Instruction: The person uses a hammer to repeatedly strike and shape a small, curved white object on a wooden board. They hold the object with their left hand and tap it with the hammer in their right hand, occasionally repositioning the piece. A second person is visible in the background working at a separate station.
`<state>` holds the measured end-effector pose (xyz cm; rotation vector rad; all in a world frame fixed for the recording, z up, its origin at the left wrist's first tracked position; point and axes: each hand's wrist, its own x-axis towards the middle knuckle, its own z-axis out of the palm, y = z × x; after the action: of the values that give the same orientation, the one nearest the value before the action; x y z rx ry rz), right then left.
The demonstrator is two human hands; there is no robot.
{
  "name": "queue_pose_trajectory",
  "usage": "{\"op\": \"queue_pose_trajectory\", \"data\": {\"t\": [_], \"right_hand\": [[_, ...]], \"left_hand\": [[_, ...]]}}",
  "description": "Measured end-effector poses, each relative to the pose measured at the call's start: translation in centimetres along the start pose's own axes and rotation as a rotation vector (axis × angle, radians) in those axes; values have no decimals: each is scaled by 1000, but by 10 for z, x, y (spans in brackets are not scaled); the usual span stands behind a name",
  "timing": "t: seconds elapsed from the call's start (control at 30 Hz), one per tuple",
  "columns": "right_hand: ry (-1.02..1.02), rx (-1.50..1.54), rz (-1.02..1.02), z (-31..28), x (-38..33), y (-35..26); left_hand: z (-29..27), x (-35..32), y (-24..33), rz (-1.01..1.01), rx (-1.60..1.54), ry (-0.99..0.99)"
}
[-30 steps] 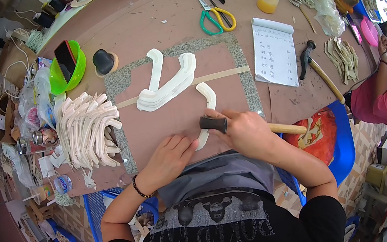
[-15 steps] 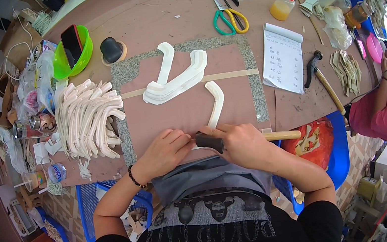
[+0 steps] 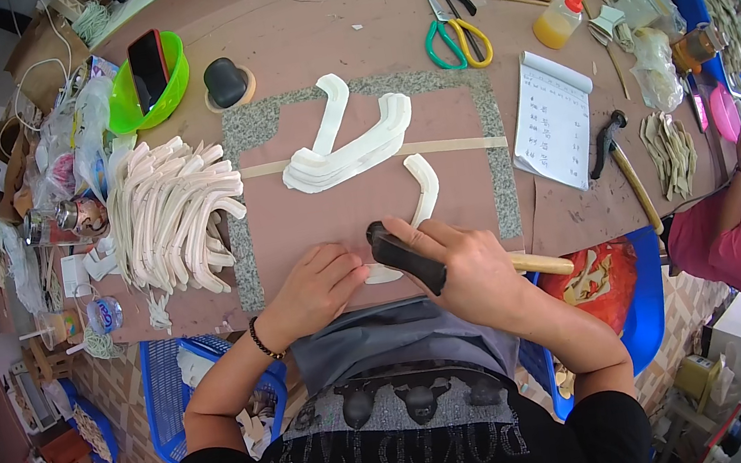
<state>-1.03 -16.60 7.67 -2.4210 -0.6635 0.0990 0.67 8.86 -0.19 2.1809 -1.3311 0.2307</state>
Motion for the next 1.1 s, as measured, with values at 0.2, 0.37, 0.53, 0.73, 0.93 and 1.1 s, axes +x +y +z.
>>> {"op": "queue_pose_trajectory", "data": {"t": [0.2,0.37,0.53,0.73,0.93,1.1], "right_hand": [[-156,-75,11,8,2,-1],[37,24,-57,4,11,-1],[-174,-72,-21,11,12,-5],[-38,43,-108,8,14,-7],[-1,-93,80,12,7,15],[-22,-166,-17,0,-3,6]], "left_hand": [[12,-11,36,-124,116,42],[23,-14,51,-273,137,121],[26,-13,52,-291,139,175],[24,-14,54,-317,113,148],[7,-1,49,-461,284,102],[20,43,8,-557,213,147]]}}
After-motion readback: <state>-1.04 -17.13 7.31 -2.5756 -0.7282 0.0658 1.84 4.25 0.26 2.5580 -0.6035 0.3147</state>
